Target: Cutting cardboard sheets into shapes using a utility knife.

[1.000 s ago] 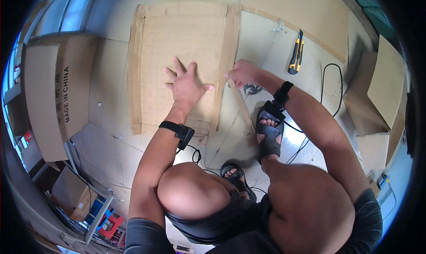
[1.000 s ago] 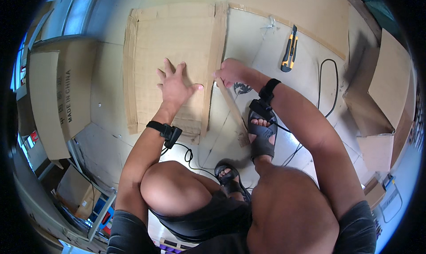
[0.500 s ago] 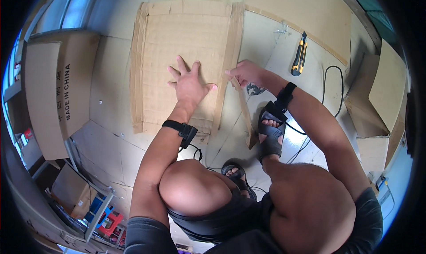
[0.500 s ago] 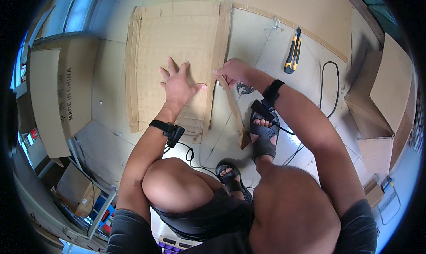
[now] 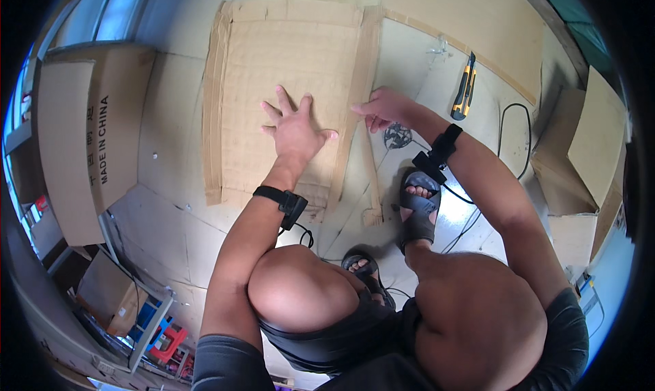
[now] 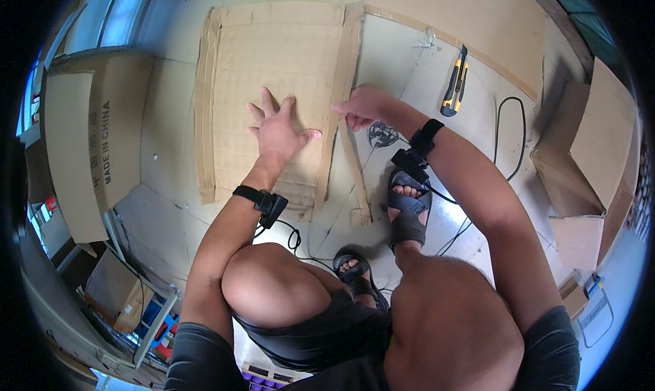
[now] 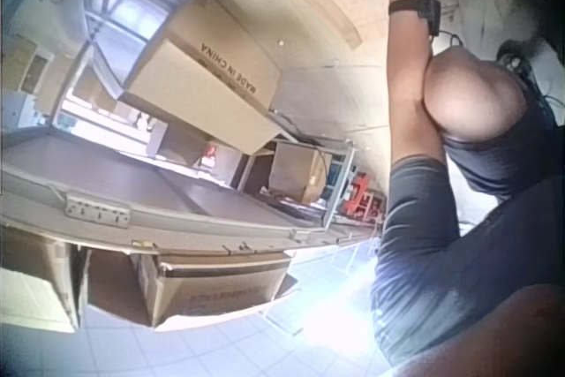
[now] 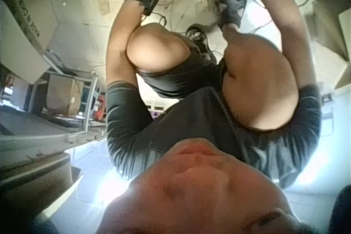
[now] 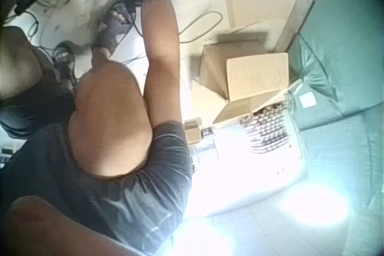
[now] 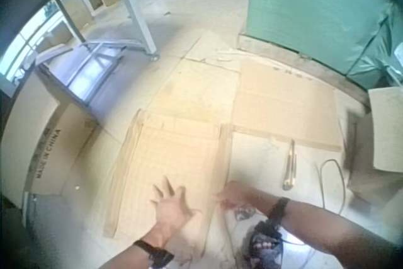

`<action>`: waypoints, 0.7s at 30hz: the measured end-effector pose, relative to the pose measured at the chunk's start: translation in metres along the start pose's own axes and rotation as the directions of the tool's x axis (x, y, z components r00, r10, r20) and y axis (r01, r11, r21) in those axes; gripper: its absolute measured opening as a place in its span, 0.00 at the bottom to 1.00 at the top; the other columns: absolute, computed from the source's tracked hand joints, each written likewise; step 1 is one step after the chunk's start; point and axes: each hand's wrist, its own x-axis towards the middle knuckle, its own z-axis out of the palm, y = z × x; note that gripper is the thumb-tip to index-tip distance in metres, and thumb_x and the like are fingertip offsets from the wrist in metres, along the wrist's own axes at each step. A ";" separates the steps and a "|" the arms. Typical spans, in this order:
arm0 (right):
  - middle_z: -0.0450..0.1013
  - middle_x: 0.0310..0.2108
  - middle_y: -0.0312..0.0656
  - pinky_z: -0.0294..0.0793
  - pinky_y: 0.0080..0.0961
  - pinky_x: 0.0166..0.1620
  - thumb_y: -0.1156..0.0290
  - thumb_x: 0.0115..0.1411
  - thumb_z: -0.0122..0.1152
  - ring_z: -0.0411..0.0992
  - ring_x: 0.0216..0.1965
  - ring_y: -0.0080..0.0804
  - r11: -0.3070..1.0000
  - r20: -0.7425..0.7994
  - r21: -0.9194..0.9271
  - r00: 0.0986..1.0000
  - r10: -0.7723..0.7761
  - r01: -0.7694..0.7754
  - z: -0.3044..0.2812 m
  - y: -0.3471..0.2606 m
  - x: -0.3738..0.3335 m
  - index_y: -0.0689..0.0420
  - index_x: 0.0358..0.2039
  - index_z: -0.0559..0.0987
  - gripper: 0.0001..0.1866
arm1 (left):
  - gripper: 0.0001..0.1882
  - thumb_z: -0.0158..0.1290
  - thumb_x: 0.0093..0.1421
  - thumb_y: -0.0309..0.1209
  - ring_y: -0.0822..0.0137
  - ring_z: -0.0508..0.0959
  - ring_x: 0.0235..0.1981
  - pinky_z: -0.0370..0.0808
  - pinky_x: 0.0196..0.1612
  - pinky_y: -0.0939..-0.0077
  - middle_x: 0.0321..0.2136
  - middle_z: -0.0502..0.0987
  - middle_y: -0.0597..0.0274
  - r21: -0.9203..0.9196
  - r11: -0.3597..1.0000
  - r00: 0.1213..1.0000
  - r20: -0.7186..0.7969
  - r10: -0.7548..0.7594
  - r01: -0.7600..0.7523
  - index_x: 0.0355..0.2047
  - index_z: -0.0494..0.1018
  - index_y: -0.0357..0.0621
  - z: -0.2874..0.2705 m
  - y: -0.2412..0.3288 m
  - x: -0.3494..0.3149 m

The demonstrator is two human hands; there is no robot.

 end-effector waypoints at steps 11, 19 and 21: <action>0.76 0.21 0.39 0.74 0.23 0.26 0.50 0.62 0.67 0.76 0.21 0.27 0.994 -0.168 -0.061 0.981 -0.100 0.091 -0.003 -0.002 -0.005 0.59 0.25 0.79 0.23 | 0.51 0.74 0.44 0.52 0.20 0.37 0.72 0.54 0.63 0.15 0.75 0.37 0.40 0.005 1.000 1.000 0.011 -0.003 0.003 0.67 0.63 0.59 -0.002 0.003 0.000; 0.74 0.19 0.37 0.72 0.24 0.24 0.52 0.63 0.66 0.74 0.19 0.27 0.988 -0.091 0.125 0.993 -0.076 0.088 -0.014 -0.010 -0.002 0.58 0.23 0.77 0.21 | 0.50 0.74 0.44 0.52 0.21 0.38 0.72 0.55 0.63 0.16 0.75 0.37 0.40 0.023 1.000 1.000 0.004 -0.005 0.005 0.66 0.64 0.59 -0.001 0.004 0.001; 0.74 0.19 0.37 0.73 0.24 0.24 0.53 0.63 0.66 0.74 0.19 0.27 0.983 -0.042 0.180 0.998 -0.039 0.046 -0.014 -0.012 -0.003 0.57 0.23 0.77 0.21 | 0.50 0.74 0.44 0.52 0.20 0.37 0.72 0.56 0.63 0.16 0.75 0.37 0.40 0.024 1.000 1.000 0.004 -0.001 0.001 0.66 0.64 0.58 -0.002 0.004 0.001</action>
